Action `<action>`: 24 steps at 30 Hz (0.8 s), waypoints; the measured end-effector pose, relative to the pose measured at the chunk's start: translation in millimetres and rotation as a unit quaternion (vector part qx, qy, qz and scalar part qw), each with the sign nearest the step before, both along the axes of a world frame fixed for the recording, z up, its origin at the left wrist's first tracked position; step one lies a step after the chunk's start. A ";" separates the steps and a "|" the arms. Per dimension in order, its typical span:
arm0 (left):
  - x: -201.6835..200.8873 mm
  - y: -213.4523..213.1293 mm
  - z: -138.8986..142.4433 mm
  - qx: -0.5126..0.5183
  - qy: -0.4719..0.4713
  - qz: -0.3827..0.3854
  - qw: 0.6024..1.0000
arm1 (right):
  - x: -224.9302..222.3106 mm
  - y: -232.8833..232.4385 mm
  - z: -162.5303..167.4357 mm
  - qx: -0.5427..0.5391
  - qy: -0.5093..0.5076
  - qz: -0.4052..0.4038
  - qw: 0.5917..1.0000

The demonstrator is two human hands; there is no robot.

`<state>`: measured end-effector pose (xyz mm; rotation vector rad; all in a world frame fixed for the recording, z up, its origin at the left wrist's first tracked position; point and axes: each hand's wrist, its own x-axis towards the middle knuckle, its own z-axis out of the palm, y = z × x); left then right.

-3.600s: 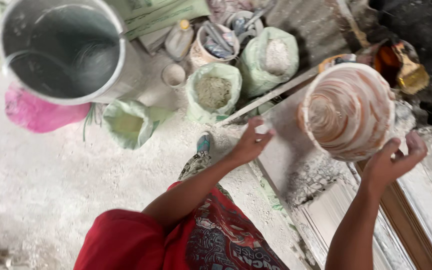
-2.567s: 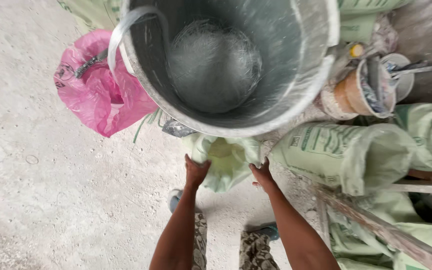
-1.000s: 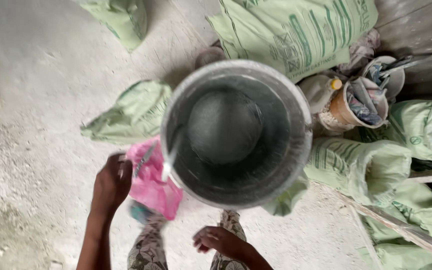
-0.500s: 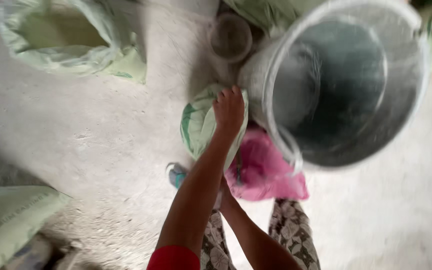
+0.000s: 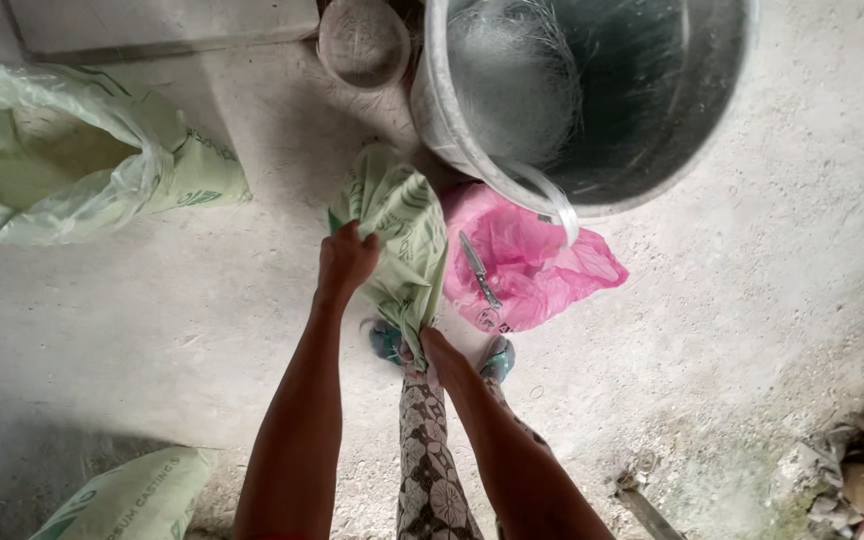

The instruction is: The person cuts open a green bag of white powder with a knife, scoops the powder by hand into a bucket, and stirs the contents with their hand. The person wears flip-flops and patterned pants while working in a cluttered area with multiple bags and buckets.

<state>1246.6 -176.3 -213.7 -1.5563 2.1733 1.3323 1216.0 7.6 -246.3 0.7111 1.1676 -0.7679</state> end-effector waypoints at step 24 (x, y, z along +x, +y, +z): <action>239.4 296.7 -13.0 0.073 0.011 0.573 0.816 | 55.1 145.9 -46.2 -0.128 0.165 0.620 0.756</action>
